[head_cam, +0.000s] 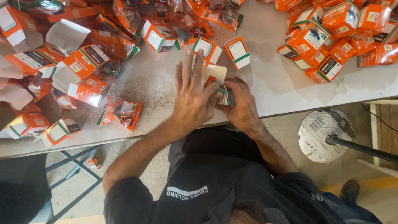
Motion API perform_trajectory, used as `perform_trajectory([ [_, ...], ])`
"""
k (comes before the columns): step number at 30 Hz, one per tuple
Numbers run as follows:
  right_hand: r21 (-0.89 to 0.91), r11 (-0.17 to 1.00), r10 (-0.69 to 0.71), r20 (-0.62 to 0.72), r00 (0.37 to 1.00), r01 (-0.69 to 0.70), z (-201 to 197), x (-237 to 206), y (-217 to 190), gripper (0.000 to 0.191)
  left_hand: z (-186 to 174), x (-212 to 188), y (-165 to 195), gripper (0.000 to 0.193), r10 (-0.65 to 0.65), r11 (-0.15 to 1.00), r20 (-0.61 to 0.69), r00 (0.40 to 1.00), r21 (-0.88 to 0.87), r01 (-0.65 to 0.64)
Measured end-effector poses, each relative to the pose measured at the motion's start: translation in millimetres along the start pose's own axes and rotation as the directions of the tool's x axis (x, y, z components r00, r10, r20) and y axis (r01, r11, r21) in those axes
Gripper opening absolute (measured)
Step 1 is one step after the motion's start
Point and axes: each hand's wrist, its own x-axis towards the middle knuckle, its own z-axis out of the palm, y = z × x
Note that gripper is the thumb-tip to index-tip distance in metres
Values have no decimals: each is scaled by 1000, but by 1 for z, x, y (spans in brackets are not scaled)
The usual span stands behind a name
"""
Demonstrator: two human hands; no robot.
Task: The person picks up small orange product boxes from a pile on the table, opens and folds each box, and places it into an orange plastic bag, setting filled bags aside while continuing with the next box.
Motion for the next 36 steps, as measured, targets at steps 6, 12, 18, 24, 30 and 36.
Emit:
perform_trajectory([
  [6, -44, 999, 12, -5, 1000, -12, 1, -1, 3, 66, 4, 12, 5, 35, -122, 979, -97, 988, -175, 104],
  [12, -61, 998, -12, -16, 1000, 11, 4, -3, 5, 64, 15, 11, -13, 29, -270, 838, 59, 961, -477, 264],
  [18, 74, 997, 10, -45, 999, -7, 5, -6, -3, 64, 33, 13, -22, 28, -302, 812, 55, 952, -509, 287],
  [24, -198, 961, -194, 25, 981, 195, -3, 2, -11, 55, 15, 19, -14, 30, -296, 785, 155, 943, -523, 332],
  [30, -314, 927, -189, 86, 978, 207, -2, 8, -18, 50, -18, 16, -43, 26, -247, 41, 596, 764, -781, 623],
  [36, -289, 939, -177, 58, 983, 186, -2, 7, -20, 41, 18, 12, -45, 8, -335, 449, 464, 820, -687, 572],
])
